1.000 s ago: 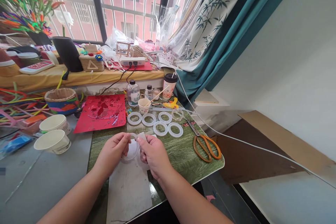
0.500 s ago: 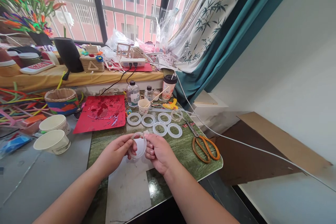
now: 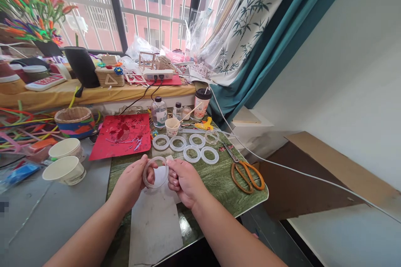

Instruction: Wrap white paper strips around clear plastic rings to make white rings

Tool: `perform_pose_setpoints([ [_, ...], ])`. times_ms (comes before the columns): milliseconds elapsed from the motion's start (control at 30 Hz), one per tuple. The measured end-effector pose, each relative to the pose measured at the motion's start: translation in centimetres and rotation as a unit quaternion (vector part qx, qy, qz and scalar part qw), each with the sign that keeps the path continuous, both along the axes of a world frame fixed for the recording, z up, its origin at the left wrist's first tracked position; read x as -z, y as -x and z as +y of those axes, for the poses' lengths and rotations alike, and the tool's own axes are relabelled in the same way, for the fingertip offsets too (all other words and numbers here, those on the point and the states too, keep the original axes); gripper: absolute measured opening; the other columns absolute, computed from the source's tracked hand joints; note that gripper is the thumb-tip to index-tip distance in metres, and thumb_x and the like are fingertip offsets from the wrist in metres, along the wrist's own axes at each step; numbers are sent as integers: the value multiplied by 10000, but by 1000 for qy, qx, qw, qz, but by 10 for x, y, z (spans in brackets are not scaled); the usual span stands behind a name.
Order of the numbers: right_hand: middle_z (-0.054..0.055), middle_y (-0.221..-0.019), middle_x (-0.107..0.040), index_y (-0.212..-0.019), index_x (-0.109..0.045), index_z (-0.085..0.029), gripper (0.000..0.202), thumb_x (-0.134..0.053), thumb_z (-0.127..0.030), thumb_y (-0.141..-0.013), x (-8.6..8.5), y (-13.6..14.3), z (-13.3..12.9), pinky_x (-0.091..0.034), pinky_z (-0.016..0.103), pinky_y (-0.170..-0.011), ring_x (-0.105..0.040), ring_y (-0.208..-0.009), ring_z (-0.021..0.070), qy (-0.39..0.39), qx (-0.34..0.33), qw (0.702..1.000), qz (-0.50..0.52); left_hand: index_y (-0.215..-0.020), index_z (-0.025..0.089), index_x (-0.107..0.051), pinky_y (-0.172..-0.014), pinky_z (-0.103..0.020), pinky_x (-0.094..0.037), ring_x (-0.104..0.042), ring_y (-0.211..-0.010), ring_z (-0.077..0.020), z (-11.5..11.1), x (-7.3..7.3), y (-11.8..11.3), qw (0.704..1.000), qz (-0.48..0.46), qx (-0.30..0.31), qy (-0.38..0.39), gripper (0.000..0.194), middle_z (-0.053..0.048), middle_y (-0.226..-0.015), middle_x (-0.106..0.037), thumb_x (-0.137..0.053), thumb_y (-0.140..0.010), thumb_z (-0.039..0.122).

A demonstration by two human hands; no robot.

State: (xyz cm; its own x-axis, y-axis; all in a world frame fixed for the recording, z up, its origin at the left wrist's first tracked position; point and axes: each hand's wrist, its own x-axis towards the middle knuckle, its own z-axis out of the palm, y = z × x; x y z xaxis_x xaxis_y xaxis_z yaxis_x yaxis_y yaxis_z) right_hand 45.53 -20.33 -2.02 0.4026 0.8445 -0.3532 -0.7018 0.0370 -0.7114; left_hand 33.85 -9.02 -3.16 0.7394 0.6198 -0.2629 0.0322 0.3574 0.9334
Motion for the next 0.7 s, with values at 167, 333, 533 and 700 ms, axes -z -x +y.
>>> perform_pose_setpoints([
  [167, -121, -523, -401, -765, -568, -174, 417, -904, -402, -667, 3, -1, 1, -154, 141, -365, -232, -407, 14, -3, 8, 1000, 5, -897, 144, -709, -533, -215, -395, -492, -534, -104, 3, 2, 1, 999, -20, 0, 30, 484, 20, -601, -598, -638, -859, 622],
  [333, -121, -514, -401, -756, -564, -173, 418, -902, -406, -676, 3, -3, -2, -152, 144, -370, -225, -408, 15, -4, 10, 1000, 7, -942, 139, -730, -544, -208, -416, -507, -544, -91, 1, -1, 1, 996, -57, 13, 64, 437, 24, -619, -592, -725, -822, 559],
  [533, -118, -517, -420, -750, -551, -181, 417, -885, -422, -687, 7, 3, 1, -163, 155, -383, -242, -406, 18, -14, -2, 1000, -13, -1145, 199, -701, -630, -249, -493, -604, -693, -142, -10, -2, -2, 987, -128, 21, 95, 495, -4, -755, -646, -661, -862, 604],
  [700, -80, -561, -495, -755, -569, -186, 445, -789, -573, -746, 13, 13, 8, -235, 175, -401, -370, -426, 45, 47, 19, 987, -154, -1275, 227, -674, -843, -356, -556, -657, -1083, -264, -10, 5, -1, 991, -102, 56, 70, 521, -105, -1187, -718, -525, -941, 598],
])
